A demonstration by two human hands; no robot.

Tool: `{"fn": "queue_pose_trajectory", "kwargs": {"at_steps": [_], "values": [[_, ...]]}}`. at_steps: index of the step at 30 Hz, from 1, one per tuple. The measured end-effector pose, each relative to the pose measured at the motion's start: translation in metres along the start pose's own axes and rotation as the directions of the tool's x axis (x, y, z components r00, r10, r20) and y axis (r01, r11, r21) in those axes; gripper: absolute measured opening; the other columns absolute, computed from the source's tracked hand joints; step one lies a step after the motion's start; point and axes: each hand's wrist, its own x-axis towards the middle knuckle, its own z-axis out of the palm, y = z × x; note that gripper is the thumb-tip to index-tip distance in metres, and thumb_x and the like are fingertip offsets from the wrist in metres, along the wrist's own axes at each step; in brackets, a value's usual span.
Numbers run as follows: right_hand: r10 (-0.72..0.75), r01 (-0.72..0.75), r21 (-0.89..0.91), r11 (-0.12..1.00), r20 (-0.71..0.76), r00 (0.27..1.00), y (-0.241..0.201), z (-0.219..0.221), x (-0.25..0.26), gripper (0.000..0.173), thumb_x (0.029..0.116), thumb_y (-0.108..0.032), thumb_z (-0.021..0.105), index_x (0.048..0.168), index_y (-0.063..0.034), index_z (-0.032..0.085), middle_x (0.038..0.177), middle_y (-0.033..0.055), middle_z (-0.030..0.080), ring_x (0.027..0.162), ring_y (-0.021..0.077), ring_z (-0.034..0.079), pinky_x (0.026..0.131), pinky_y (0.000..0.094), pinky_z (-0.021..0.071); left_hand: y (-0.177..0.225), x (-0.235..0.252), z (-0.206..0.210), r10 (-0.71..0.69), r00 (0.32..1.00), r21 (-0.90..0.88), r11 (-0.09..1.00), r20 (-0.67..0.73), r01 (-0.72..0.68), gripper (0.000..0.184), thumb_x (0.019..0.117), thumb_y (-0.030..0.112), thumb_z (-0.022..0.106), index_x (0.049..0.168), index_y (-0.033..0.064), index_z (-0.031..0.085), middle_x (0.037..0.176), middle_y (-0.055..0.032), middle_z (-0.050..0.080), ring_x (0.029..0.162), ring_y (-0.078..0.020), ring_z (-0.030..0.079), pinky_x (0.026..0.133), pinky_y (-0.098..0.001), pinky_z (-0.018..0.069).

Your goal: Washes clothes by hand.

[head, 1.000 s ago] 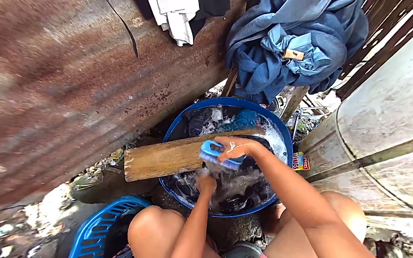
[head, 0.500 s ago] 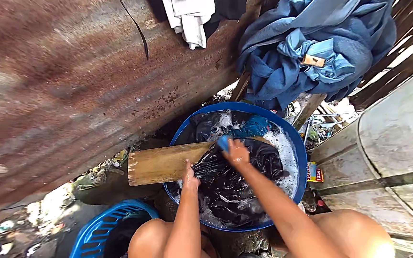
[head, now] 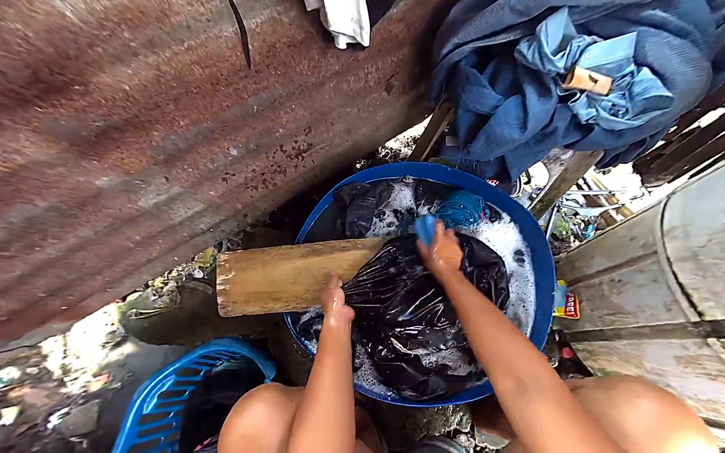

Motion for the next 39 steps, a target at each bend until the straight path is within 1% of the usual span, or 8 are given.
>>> {"fn": "queue_pose_trajectory", "kwargs": {"at_steps": [2, 8, 15, 21, 23, 27, 34, 39], "values": [[0.095, -0.092, 0.071, 0.993, -0.037, 0.995, -0.007, 0.004, 0.002, 0.076, 0.0969, -0.035, 0.069, 0.158, -0.0037, 0.035, 0.145, 0.0365, 0.048, 0.129, 0.0555, 0.053, 0.096, 0.0697, 0.0486, -0.001, -0.001, 0.000, 0.005, 1.000, 0.021, 1.000, -0.009, -0.005, 0.043, 0.1077, 0.035, 0.052, 0.131, -0.0009, 0.053, 0.121, -0.0185, 0.058, 0.107, -0.0271, 0.057, 0.092, -0.0503, 0.0496], [-0.333, 0.307, 0.129, 0.943, 0.337, 0.881, -0.088, 0.046, -0.090, 0.066, 0.1031, -0.045, 0.059, 0.156, -0.0096, 0.043, 0.146, 0.0265, 0.054, 0.131, 0.0452, 0.056, 0.102, 0.0638, 0.0477, 0.000, -0.020, -0.007, 0.124, 0.992, 0.027, 0.992, 0.032, -0.125, 0.036, 0.1114, 0.021, 0.036, 0.131, -0.0049, 0.052, 0.124, -0.0213, 0.057, 0.109, -0.0264, 0.057, 0.092, -0.0441, 0.0499], [0.125, -0.122, 0.078, 0.989, -0.041, 0.991, -0.003, 0.002, 0.000, 0.074, 0.0992, -0.040, 0.066, 0.156, -0.0022, 0.037, 0.146, 0.0365, 0.048, 0.128, 0.0556, 0.054, 0.096, 0.0686, 0.0495, 0.001, -0.008, 0.001, 0.024, 1.000, 0.005, 1.000, 0.010, -0.024, 0.045, 0.1096, 0.034, 0.047, 0.138, -0.0016, 0.050, 0.133, -0.0193, 0.054, 0.118, -0.0272, 0.054, 0.099, -0.0502, 0.0468], [-0.291, 0.272, 0.102, 0.957, 0.333, 0.897, -0.082, 0.045, -0.087, 0.064, 0.1030, -0.042, 0.060, 0.156, -0.0090, 0.043, 0.145, 0.0301, 0.053, 0.132, 0.0479, 0.055, 0.103, 0.0634, 0.0471, 0.000, -0.010, 0.000, 0.099, 0.993, -0.135, 0.987, 0.060, -0.090, 0.030, 0.1114, 0.026, 0.038, 0.114, 0.0023, 0.057, 0.098, -0.0089, 0.059, 0.086, -0.0166, 0.058, 0.079, -0.0363, 0.0511], [-0.223, 0.218, 0.047, 0.975, 0.228, 0.948, -0.049, 0.028, -0.052, 0.065, 0.1004, -0.042, 0.065, 0.154, -0.0098, 0.046, 0.142, 0.0316, 0.055, 0.127, 0.0511, 0.057, 0.097, 0.0669, 0.0502, 0.002, -0.008, 0.001, 0.056, 0.998, -0.094, 0.994, 0.025, -0.053, 0.022, 0.1100, 0.028, 0.044, 0.096, 0.0127, 0.049, 0.085, -0.0019, 0.048, 0.075, -0.0145, 0.050, 0.072, -0.0360, 0.0487], [0.128, -0.127, 0.079, 0.989, -0.010, 0.992, 0.006, -0.007, 0.008, 0.072, 0.1003, -0.039, 0.065, 0.156, -0.0033, 0.037, 0.146, 0.0360, 0.048, 0.129, 0.0553, 0.053, 0.098, 0.0680, 0.0486, 0.003, -0.006, 0.004, 0.022, 1.000, -0.050, 0.999, 0.011, -0.022, 0.024, 0.1094, 0.032, 0.046, 0.103, 0.0100, 0.052, 0.094, -0.0050, 0.050, 0.084, -0.0169, 0.052, 0.079, -0.0401, 0.0487], [-0.288, 0.267, 0.108, 0.958, 0.335, 0.897, -0.080, 0.044, -0.084, 0.065, 0.1024, -0.043, 0.060, 0.155, -0.0081, 0.044, 0.143, 0.0276, 0.056, 0.130, 0.0450, 0.057, 0.103, 0.0615, 0.0478, 0.000, -0.011, 0.003, 0.116, 0.993, -0.097, 0.989, 0.036, -0.112, 0.028, 0.1108, 0.025, 0.039, 0.107, 0.0036, 0.057, 0.091, -0.0071, 0.056, 0.080, -0.0158, 0.056, 0.075, -0.0353, 0.0512], [0.004, -0.004, 0.082, 0.997, -0.002, 1.000, -0.001, 0.005, -0.001, 0.069, 0.0985, -0.037, 0.068, 0.153, -0.0024, 0.043, 0.141, 0.0361, 0.053, 0.127, 0.0535, 0.056, 0.098, 0.0672, 0.0495, 0.003, -0.007, 0.006, 0.049, 0.999, -0.077, 0.996, -0.009, -0.050, 0.020, 0.1096, 0.028, 0.047, 0.104, 0.0097, 0.052, 0.091, -0.0038, 0.048, 0.082, -0.0160, 0.051, 0.078, -0.0370, 0.0484]]}}
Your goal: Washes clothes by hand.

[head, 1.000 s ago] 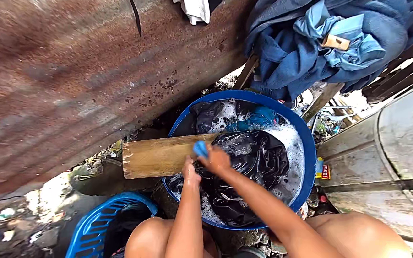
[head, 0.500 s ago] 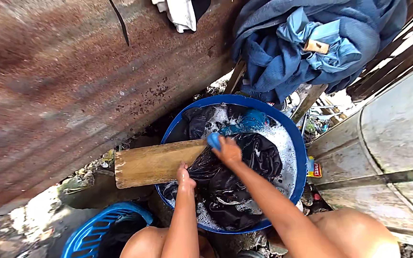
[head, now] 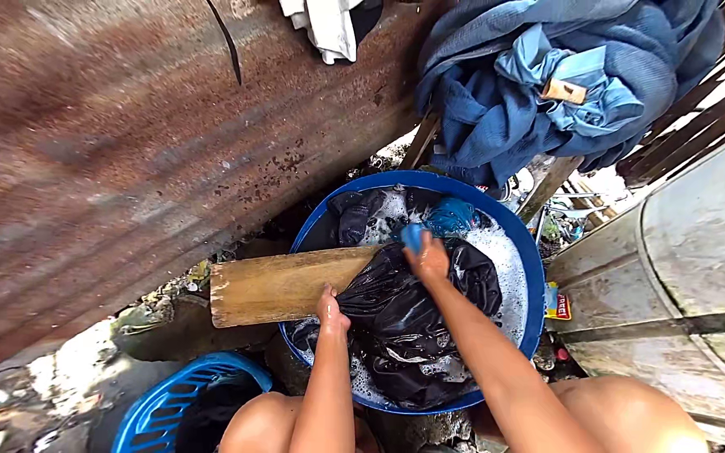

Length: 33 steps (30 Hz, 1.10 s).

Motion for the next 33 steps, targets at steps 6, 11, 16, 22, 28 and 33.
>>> {"fn": "queue_pose_trajectory", "kwargs": {"at_steps": [6, 11, 16, 22, 28, 33], "values": [[-0.158, 0.141, 0.106, 0.984, 0.180, 0.971, -0.065, 0.054, -0.076, 0.070, 0.0977, -0.041, 0.066, 0.150, -0.0002, 0.045, 0.135, 0.0299, 0.060, 0.121, 0.0448, 0.063, 0.099, 0.0605, 0.0520, -0.002, 0.001, 0.000, 0.046, 0.999, 0.040, 0.998, 0.018, -0.047, 0.029, 0.1102, 0.026, 0.044, 0.115, 0.0005, 0.057, 0.102, -0.0115, 0.056, 0.092, -0.0197, 0.055, 0.084, -0.0397, 0.0489], [-0.209, 0.220, -0.054, 0.974, 0.163, 0.964, -0.033, 0.027, -0.034, 0.067, 0.0992, -0.042, 0.067, 0.153, -0.0073, 0.046, 0.139, 0.0331, 0.056, 0.126, 0.0520, 0.057, 0.097, 0.0676, 0.0500, -0.002, 0.004, -0.005, 0.015, 1.000, -0.002, 1.000, 0.014, -0.015, 0.030, 0.1102, 0.029, 0.045, 0.122, 0.0019, 0.054, 0.106, -0.0105, 0.054, 0.095, -0.0198, 0.054, 0.087, -0.0425, 0.0489], [0.137, -0.134, 0.068, 0.989, -0.050, 0.989, -0.013, 0.003, 0.004, 0.075, 0.0978, -0.039, 0.068, 0.154, -0.0007, 0.038, 0.141, 0.0358, 0.052, 0.124, 0.0535, 0.058, 0.097, 0.0677, 0.0501, -0.003, 0.004, -0.002, -0.002, 1.000, 0.037, 0.999, 0.000, 0.002, 0.039, 0.1093, 0.027, 0.048, 0.136, -0.0014, 0.051, 0.132, -0.0177, 0.054, 0.117, -0.0252, 0.053, 0.100, -0.0477, 0.0452], [-0.293, 0.311, -0.005, 0.950, 0.322, 0.900, -0.061, 0.049, -0.074, 0.067, 0.1016, -0.044, 0.062, 0.155, -0.0085, 0.044, 0.140, 0.0295, 0.058, 0.126, 0.0477, 0.060, 0.098, 0.0646, 0.0500, -0.006, 0.003, -0.004, 0.050, 0.998, 0.006, 0.999, 0.024, -0.050, 0.026, 0.1109, 0.026, 0.041, 0.111, 0.0041, 0.055, 0.098, -0.0084, 0.054, 0.088, -0.0179, 0.055, 0.081, -0.0379, 0.0493], [0.113, -0.112, 0.019, 0.994, -0.065, 0.992, -0.004, -0.001, 0.008, 0.072, 0.0991, -0.037, 0.067, 0.155, -0.0012, 0.039, 0.143, 0.0363, 0.051, 0.130, 0.0544, 0.053, 0.099, 0.0671, 0.0485, -0.003, 0.005, -0.002, 0.021, 1.000, 0.062, 0.998, -0.015, -0.020, 0.023, 0.1087, 0.027, 0.049, 0.112, 0.0050, 0.054, 0.099, -0.0079, 0.051, 0.090, -0.0189, 0.052, 0.083, -0.0404, 0.0484], [-0.232, 0.228, 0.050, 0.972, 0.304, 0.924, -0.072, 0.056, -0.085, 0.068, 0.1010, -0.042, 0.062, 0.154, -0.0030, 0.043, 0.136, 0.0291, 0.059, 0.124, 0.0449, 0.061, 0.101, 0.0596, 0.0496, -0.005, 0.003, -0.001, 0.067, 0.997, -0.035, 0.997, 0.046, -0.065, 0.032, 0.1112, 0.026, 0.040, 0.114, -0.0005, 0.058, 0.100, -0.0113, 0.060, 0.088, -0.0179, 0.059, 0.082, -0.0369, 0.0521]]}}
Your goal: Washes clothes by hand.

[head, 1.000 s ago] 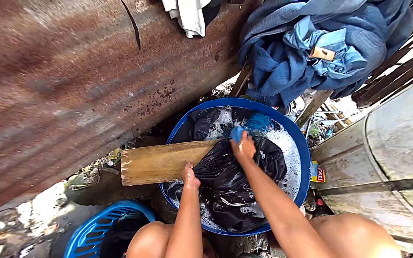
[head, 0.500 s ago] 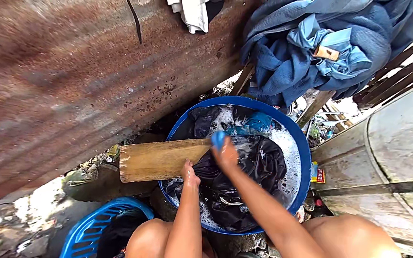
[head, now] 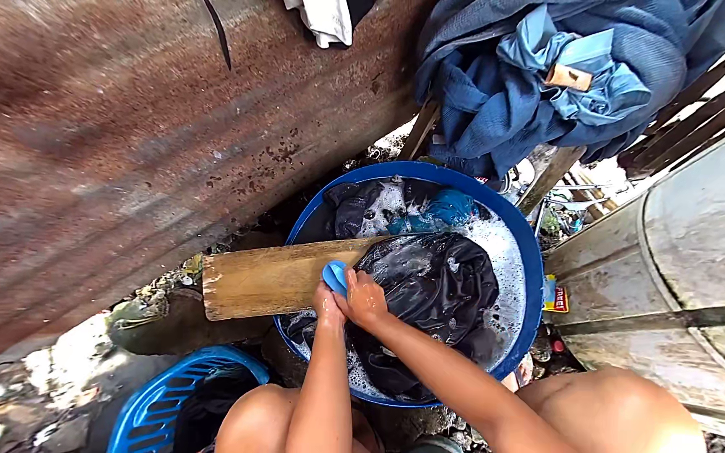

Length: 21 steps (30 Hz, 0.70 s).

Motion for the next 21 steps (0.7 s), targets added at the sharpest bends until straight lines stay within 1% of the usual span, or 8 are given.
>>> {"fn": "queue_pose_trajectory", "kwargs": {"at_steps": [2, 5, 7, 9, 12, 16, 18, 21], "values": [[-0.023, 0.026, -0.084, 0.996, 0.038, 0.999, 0.012, -0.014, 0.006, 0.066, 0.1020, -0.045, 0.061, 0.155, -0.0087, 0.045, 0.139, 0.0297, 0.058, 0.126, 0.0484, 0.059, 0.099, 0.0643, 0.0498, -0.001, 0.003, -0.002, -0.014, 1.000, 0.024, 1.000, -0.019, 0.014, 0.023, 0.1098, 0.026, 0.043, 0.093, 0.0106, 0.050, 0.080, -0.0023, 0.050, 0.070, -0.0134, 0.052, 0.068, -0.0326, 0.0494], [0.101, -0.136, -0.142, 0.981, -0.225, 0.969, 0.068, -0.065, 0.037, 0.065, 0.0969, -0.035, 0.069, 0.154, -0.0105, 0.047, 0.143, 0.0360, 0.052, 0.131, 0.0569, 0.051, 0.097, 0.0720, 0.0460, 0.000, 0.002, -0.002, -0.046, 0.997, 0.065, 0.997, -0.055, 0.050, 0.019, 0.1081, 0.027, 0.049, 0.100, 0.0097, 0.053, 0.088, -0.0042, 0.049, 0.079, -0.0169, 0.051, 0.075, -0.0382, 0.0489], [0.297, -0.329, -0.099, 0.939, -0.247, 0.922, 0.086, -0.108, 0.049, 0.070, 0.0969, -0.033, 0.070, 0.157, -0.0100, 0.041, 0.144, 0.0364, 0.050, 0.132, 0.0572, 0.050, 0.099, 0.0734, 0.0446, 0.002, -0.001, -0.003, -0.041, 0.998, 0.093, 0.995, -0.054, 0.046, 0.028, 0.1090, 0.029, 0.048, 0.116, 0.0039, 0.056, 0.105, -0.0096, 0.054, 0.095, -0.0199, 0.053, 0.087, -0.0424, 0.0476], [0.341, -0.358, -0.091, 0.929, -0.167, 0.925, 0.078, -0.145, 0.048, 0.075, 0.0949, -0.036, 0.073, 0.156, -0.0108, 0.038, 0.135, 0.0338, 0.059, 0.125, 0.0535, 0.058, 0.098, 0.0719, 0.0461, 0.005, -0.003, -0.002, -0.030, 0.999, 0.106, 0.994, -0.034, 0.033, 0.040, 0.1100, 0.031, 0.046, 0.132, -0.0018, 0.053, 0.126, -0.0166, 0.056, 0.112, -0.0240, 0.053, 0.099, -0.0463, 0.0444], [0.016, -0.010, -0.099, 0.995, 0.060, 0.998, 0.065, -0.146, 0.008, 0.068, 0.0871, -0.027, 0.082, 0.142, -0.0024, 0.051, 0.114, 0.0297, 0.068, 0.106, 0.0480, 0.067, 0.091, 0.0689, 0.0516, 0.004, -0.002, -0.001, -0.032, 0.999, 0.126, 0.991, -0.040, 0.037, 0.040, 0.1098, 0.031, 0.047, 0.132, -0.0019, 0.053, 0.125, -0.0157, 0.055, 0.111, -0.0234, 0.053, 0.098, -0.0447, 0.0442], [-0.027, 0.239, -0.243, 0.940, 0.647, 0.762, 0.070, -0.091, -0.073, 0.058, 0.0884, -0.016, 0.081, 0.136, 0.0049, 0.055, 0.118, 0.0328, 0.064, 0.111, 0.0502, 0.063, 0.094, 0.0695, 0.0468, 0.002, -0.002, -0.002, -0.033, 0.999, 0.119, 0.992, -0.041, 0.038, 0.040, 0.1095, 0.030, 0.048, 0.132, -0.0026, 0.053, 0.125, -0.0159, 0.055, 0.111, -0.0234, 0.053, 0.098, -0.0446, 0.0445], [0.051, 0.232, -0.307, 0.923, 0.696, 0.717, 0.093, -0.059, -0.079, 0.065, 0.0879, -0.017, 0.082, 0.140, 0.0054, 0.049, 0.125, 0.0344, 0.061, 0.119, 0.0527, 0.059, 0.098, 0.0715, 0.0436, 0.002, -0.003, -0.002, -0.035, 0.999, 0.124, 0.992, -0.025, 0.038, 0.044, 0.1100, 0.030, 0.047, 0.139, -0.0039, 0.049, 0.137, -0.0191, 0.052, 0.122, -0.0262, 0.051, 0.104, -0.0469, 0.0426], [0.074, 0.192, -0.337, 0.922, 0.639, 0.766, 0.110, -0.032, -0.065, 0.067, 0.0893, -0.022, 0.080, 0.144, 0.0022, 0.048, 0.131, 0.0315, 0.060, 0.125, 0.0493, 0.057, 0.103, 0.0685, 0.0420, 0.002, -0.002, -0.002, -0.011, 1.000, 0.122, 0.992, -0.024, 0.014, 0.043, 0.1100, 0.029, 0.047, 0.138, -0.0045, 0.050, 0.135, -0.0198, 0.053, 0.120, -0.0262, 0.052, 0.103, -0.0463, 0.0437]]}}
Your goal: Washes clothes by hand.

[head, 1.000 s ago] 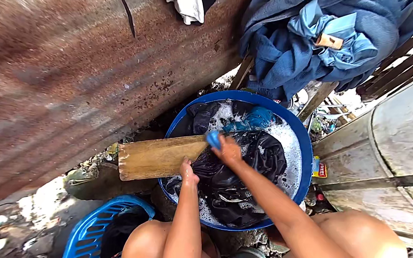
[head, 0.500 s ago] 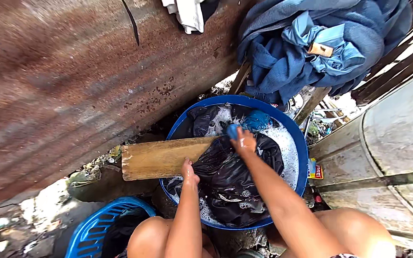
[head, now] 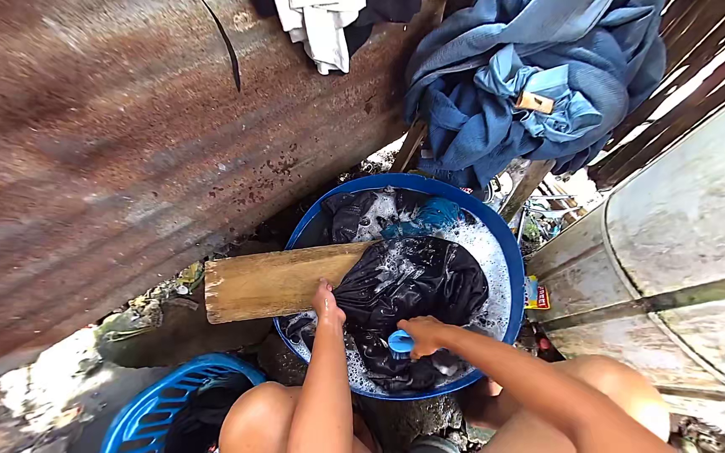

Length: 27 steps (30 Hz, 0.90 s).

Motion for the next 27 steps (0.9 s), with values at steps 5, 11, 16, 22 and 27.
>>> {"fn": "queue_pose_trajectory", "kwargs": {"at_steps": [5, 11, 16, 22, 27], "values": [[0.071, -0.064, 0.044, 0.997, -0.177, 0.982, -0.001, 0.025, 0.014, 0.051, 0.1003, -0.014, 0.064, 0.145, 0.0036, 0.048, 0.134, 0.0339, 0.059, 0.131, 0.0507, 0.054, 0.112, 0.0657, 0.0377, 0.000, -0.002, 0.004, 0.038, 0.999, 0.007, 0.999, 0.009, -0.038, 0.035, 0.1105, 0.030, 0.045, 0.121, -0.0023, 0.056, 0.106, -0.0127, 0.055, 0.096, -0.0213, 0.054, 0.090, -0.0421, 0.0472], [0.126, -0.114, 0.161, 0.980, -0.065, 0.990, -0.010, 0.014, 0.012, 0.048, 0.1020, -0.012, 0.059, 0.146, 0.0071, 0.050, 0.142, 0.0366, 0.053, 0.135, 0.0527, 0.049, 0.111, 0.0702, 0.0365, -0.004, -0.002, -0.002, 0.047, 0.998, 0.046, 0.998, 0.036, -0.049, 0.040, 0.1111, 0.032, 0.044, 0.122, -0.0045, 0.057, 0.111, -0.0156, 0.057, 0.101, -0.0231, 0.054, 0.093, -0.0439, 0.0469], [-0.216, 0.245, 0.443, 0.862, -0.116, 0.970, -0.023, -0.073, -0.028, 0.043, 0.0907, -0.001, 0.071, 0.130, 0.0097, 0.056, 0.116, 0.0262, 0.063, 0.102, 0.0307, 0.062, 0.094, 0.0501, 0.0499, 0.000, -0.001, -0.004, 0.008, 0.999, 0.071, 0.997, 0.050, -0.011, 0.042, 0.1108, 0.034, 0.045, 0.123, -0.0042, 0.057, 0.114, -0.0156, 0.057, 0.102, -0.0231, 0.054, 0.093, -0.0441, 0.0467], [0.186, 0.345, 0.568, 0.747, -0.677, 0.712, -0.093, -0.084, 0.039, 0.072, 0.0919, -0.030, 0.078, 0.146, 0.0019, 0.044, 0.120, 0.0298, 0.067, 0.111, 0.0435, 0.067, 0.097, 0.0609, 0.0536, -0.004, 0.003, -0.005, -0.015, 0.996, -0.044, 0.999, 0.087, 0.019, 0.038, 0.1115, 0.034, 0.040, 0.122, 0.0002, 0.056, 0.111, -0.0143, 0.058, 0.098, -0.0227, 0.056, 0.087, -0.0443, 0.0493], [0.160, 0.036, 0.263, 0.964, -0.684, 0.711, -0.062, -0.080, 0.062, 0.063, 0.0994, -0.040, 0.066, 0.150, -0.0068, 0.050, 0.141, 0.0284, 0.057, 0.131, 0.0468, 0.056, 0.104, 0.0643, 0.0470, -0.001, 0.007, -0.004, -0.010, 0.999, -0.048, 0.999, 0.047, 0.012, 0.035, 0.1103, 0.028, 0.044, 0.128, 0.0004, 0.054, 0.115, -0.0146, 0.057, 0.103, -0.0231, 0.055, 0.092, -0.0456, 0.0483]]}}
